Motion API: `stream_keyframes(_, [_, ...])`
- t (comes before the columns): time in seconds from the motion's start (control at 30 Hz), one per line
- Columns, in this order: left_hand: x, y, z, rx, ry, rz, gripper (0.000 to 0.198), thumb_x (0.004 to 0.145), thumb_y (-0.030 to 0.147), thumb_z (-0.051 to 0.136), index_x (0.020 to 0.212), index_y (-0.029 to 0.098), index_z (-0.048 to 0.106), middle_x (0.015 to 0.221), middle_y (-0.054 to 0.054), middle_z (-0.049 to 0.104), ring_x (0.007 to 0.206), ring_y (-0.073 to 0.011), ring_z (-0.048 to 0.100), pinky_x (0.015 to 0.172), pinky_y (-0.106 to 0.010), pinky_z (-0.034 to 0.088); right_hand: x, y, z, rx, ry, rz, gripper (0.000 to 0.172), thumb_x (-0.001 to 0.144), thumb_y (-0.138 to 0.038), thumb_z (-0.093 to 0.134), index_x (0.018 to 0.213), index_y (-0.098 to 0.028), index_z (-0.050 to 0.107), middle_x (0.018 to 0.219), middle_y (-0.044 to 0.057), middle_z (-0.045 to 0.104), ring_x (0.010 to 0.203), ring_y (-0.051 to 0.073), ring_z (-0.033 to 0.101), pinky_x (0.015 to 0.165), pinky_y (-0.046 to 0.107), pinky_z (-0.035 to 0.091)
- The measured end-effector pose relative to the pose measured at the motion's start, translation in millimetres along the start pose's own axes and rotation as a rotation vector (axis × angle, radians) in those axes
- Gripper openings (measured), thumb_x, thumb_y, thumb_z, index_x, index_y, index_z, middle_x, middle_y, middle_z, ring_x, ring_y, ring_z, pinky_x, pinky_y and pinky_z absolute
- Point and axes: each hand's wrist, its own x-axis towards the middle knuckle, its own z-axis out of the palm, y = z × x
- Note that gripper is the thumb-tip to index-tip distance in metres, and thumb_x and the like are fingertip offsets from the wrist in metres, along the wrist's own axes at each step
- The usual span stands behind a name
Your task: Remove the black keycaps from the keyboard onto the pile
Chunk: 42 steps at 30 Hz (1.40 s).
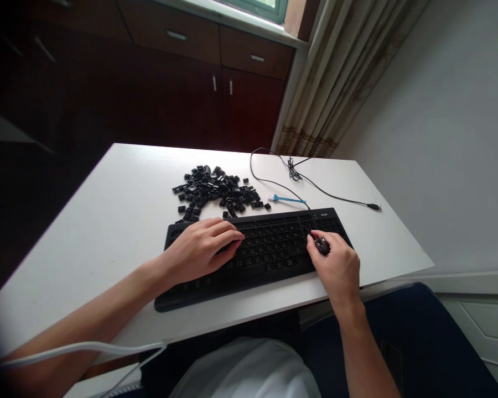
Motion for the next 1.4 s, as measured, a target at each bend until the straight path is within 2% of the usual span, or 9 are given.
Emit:
stream_keyframes(0.5, [-1.4,-0.4,0.0,0.013,-0.019,-0.001,0.022,0.102,0.024,0.048,0.108,0.017,0.068,0.099,-0.007,0.072,0.09,-0.0215,0.066,0.077,-0.037,0.055,1.8,-9.2,-6.1,-0.038,-0.055,0.054,0.025,0.087,-0.049,0.072,0.1,-0.028,0.076,0.099,0.002,0.075,0.086,0.023,0.07,0.075,0.034,0.049])
stream_keyframes(0.57, [-1.2,-0.2,-0.1,0.007,-0.019,-0.005,0.022,0.102,0.024,0.048,0.107,0.017,0.069,0.099,-0.007,0.072,0.091,-0.0215,0.066,0.077,-0.037,0.055,4.6,-12.6,-15.0,0.063,-0.059,0.13,0.029,0.085,-0.053,0.074,0.089,-0.025,0.074,0.08,0.001,0.071,0.071,0.019,0.064,0.066,0.031,0.047])
stream_keyframes(0.67, [-0.3,0.0,-0.2,0.001,-0.023,-0.005,0.022,0.102,0.024,0.049,0.108,0.016,0.069,0.1,-0.008,0.072,0.091,-0.0213,0.066,0.078,-0.037,0.055,14.9,-17.7,-26.7,0.438,0.01,0.24,0.042,0.085,-0.051,0.075,0.063,-0.021,0.056,0.054,-0.004,0.047,0.049,0.011,0.043,0.048,0.027,0.034])
stream_keyframes(0.83, [0.7,-0.2,-0.2,-0.002,-0.019,-0.007,0.022,0.102,0.023,0.049,0.108,0.016,0.069,0.099,-0.008,0.072,0.091,-0.0216,0.066,0.078,-0.038,0.056,44.6,-28.0,-19.9,1.211,0.08,0.111,0.057,0.096,-0.041,0.063,0.052,-0.021,0.034,0.046,-0.006,0.031,0.04,0.008,0.033,0.041,0.027,0.025])
stream_keyframes(0.93, [0.1,-0.1,-0.9,-0.005,-0.019,-0.012,0.021,0.102,0.023,0.049,0.107,0.016,0.069,0.099,-0.008,0.072,0.091,-0.0217,0.066,0.078,-0.038,0.056,61.9,-35.7,-15.1,1.307,-0.017,0.053,0.057,0.098,-0.039,0.061,0.051,-0.02,0.036,0.045,-0.006,0.031,0.039,0.008,0.033,0.042,0.027,0.028])
stream_keyframes(1.03, [-0.6,-0.2,-1.6,-0.013,-0.025,-0.021,0.02,0.101,0.023,0.05,0.107,0.017,0.068,0.099,-0.008,0.072,0.092,-0.0218,0.066,0.079,-0.038,0.057,76.6,-43.7,-32.1,1.364,-0.188,0.041,0.056,0.094,-0.035,0.064,0.05,-0.02,0.034,0.045,-0.006,0.029,0.041,0.008,0.033,0.046,0.028,0.032])
stream_keyframes(1.17, [0.2,-0.3,-1.8,-0.023,-0.023,-0.014,0.019,0.101,0.022,0.05,0.107,0.017,0.068,0.099,-0.008,0.072,0.092,-0.0219,0.066,0.08,-0.038,0.057,87.5,-49.0,-60.3,1.383,-0.06,-0.088,0.06,0.097,-0.033,0.057,0.048,-0.02,0.024,0.041,-0.006,0.017,0.034,0.007,0.021,0.04,0.027,0.021])
stream_keyframes(1.27, [1.0,-0.4,-1.5,-0.032,-0.024,-0.013,0.019,0.101,0.022,0.051,0.108,0.017,0.068,0.1,-0.009,0.071,0.092,-0.0217,0.066,0.08,-0.038,0.057,81.6,-42.9,-44.1,1.283,0.066,-0.146,0.063,0.098,-0.039,0.057,0.049,-0.02,0.022,0.042,-0.007,0.017,0.035,0.006,0.02,0.04,0.027,0.022])
stream_keyframes(1.4, [0.4,-1.0,-1.6,-0.039,-0.029,-0.017,0.018,0.1,0.021,0.051,0.108,0.017,0.067,0.1,-0.008,0.071,0.092,-0.021,0.065,0.08,-0.038,0.057,65.2,-28.7,-6.2,1.19,-0.084,-0.093,0.06,0.095,-0.041,0.063,0.047,-0.022,0.033,0.04,-0.007,0.027,0.034,0.007,0.026,0.037,0.027,0.023])
